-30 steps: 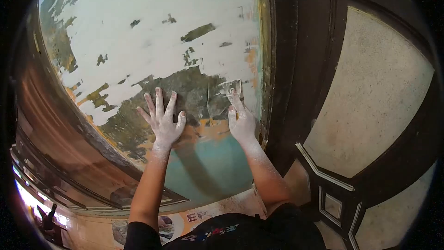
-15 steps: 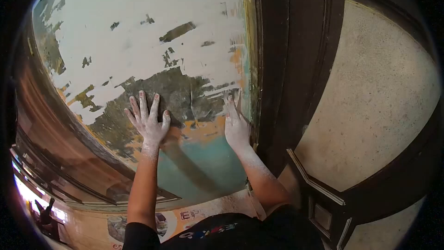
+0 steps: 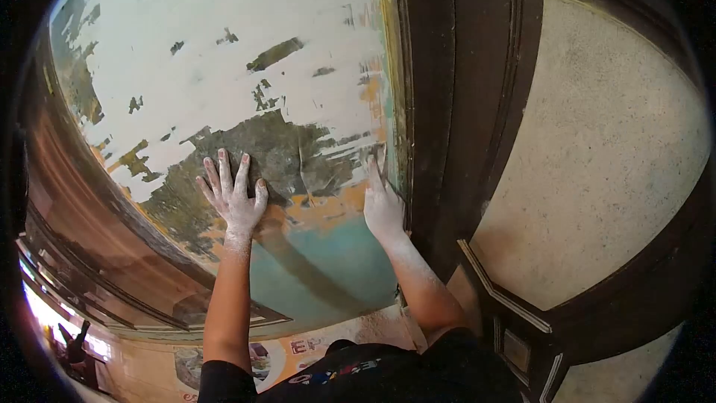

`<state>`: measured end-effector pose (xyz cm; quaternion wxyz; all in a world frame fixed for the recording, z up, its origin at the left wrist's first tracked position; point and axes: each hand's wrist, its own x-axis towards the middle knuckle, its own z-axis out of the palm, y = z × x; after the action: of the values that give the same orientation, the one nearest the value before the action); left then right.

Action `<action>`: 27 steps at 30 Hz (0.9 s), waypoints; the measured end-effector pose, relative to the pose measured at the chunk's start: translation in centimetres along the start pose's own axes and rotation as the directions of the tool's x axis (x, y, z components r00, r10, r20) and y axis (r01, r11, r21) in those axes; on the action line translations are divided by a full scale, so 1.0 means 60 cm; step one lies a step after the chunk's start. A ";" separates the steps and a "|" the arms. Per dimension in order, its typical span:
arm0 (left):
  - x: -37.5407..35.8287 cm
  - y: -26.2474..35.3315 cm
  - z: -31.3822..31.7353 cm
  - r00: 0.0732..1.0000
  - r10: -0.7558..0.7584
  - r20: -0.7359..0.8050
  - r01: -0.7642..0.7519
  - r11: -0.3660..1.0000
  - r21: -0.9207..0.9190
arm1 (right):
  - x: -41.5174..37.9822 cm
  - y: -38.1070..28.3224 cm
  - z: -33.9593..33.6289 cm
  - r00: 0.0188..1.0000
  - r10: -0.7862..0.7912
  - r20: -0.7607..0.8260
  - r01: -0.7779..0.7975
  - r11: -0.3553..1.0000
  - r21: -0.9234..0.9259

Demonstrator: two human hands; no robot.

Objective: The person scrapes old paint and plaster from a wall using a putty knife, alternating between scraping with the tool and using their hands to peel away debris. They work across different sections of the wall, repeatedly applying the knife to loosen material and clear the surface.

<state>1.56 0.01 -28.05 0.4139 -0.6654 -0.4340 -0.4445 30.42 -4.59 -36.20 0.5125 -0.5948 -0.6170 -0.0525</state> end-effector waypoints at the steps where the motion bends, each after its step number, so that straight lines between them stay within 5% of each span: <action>1: 0.000 0.000 0.001 1.000 0.002 0.004 -0.002 1.000 -0.003 | 0.008 -0.003 -0.002 1.000 0.023 0.009 -0.023 1.000 0.000; 4: 0.000 0.001 0.003 1.000 0.007 -0.023 -0.007 1.000 0.003 | -0.021 0.022 0.027 0.999 0.002 -0.045 -0.001 1.000 0.010; 8: 0.002 0.002 -0.002 1.000 -0.011 0.001 0.011 1.000 0.002 | -0.125 0.073 0.045 0.985 0.131 0.113 -0.127 0.991 -0.043; 14: 0.002 0.005 -0.002 1.000 -0.011 -0.010 0.012 1.000 0.008 | -0.029 0.030 -0.010 1.000 0.016 0.012 -0.017 0.996 0.085; 16: 0.001 0.004 0.001 1.000 -0.004 -0.020 0.004 1.000 0.011 | -0.021 0.031 -0.012 0.989 0.103 0.105 -0.115 0.986 0.122; 22: -0.001 0.005 0.002 1.000 -0.024 -0.001 0.024 1.000 0.016 | -0.080 0.067 0.030 0.990 -0.073 -0.120 0.097 0.973 0.211; 26: -0.001 0.006 0.002 0.999 -0.050 0.021 0.050 0.999 -0.013 | -0.016 0.010 -0.010 0.997 0.017 -0.082 0.014 0.929 0.370; 27: 0.000 0.006 0.000 0.999 -0.034 0.008 0.034 0.999 0.007 | -0.005 -0.010 -0.031 0.993 0.112 0.037 -0.118 0.931 0.346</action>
<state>1.92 -0.12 -28.12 0.4066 -0.6582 -0.4485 -0.4475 30.90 -6.22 -35.21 0.6063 -0.5305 -0.5852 0.0922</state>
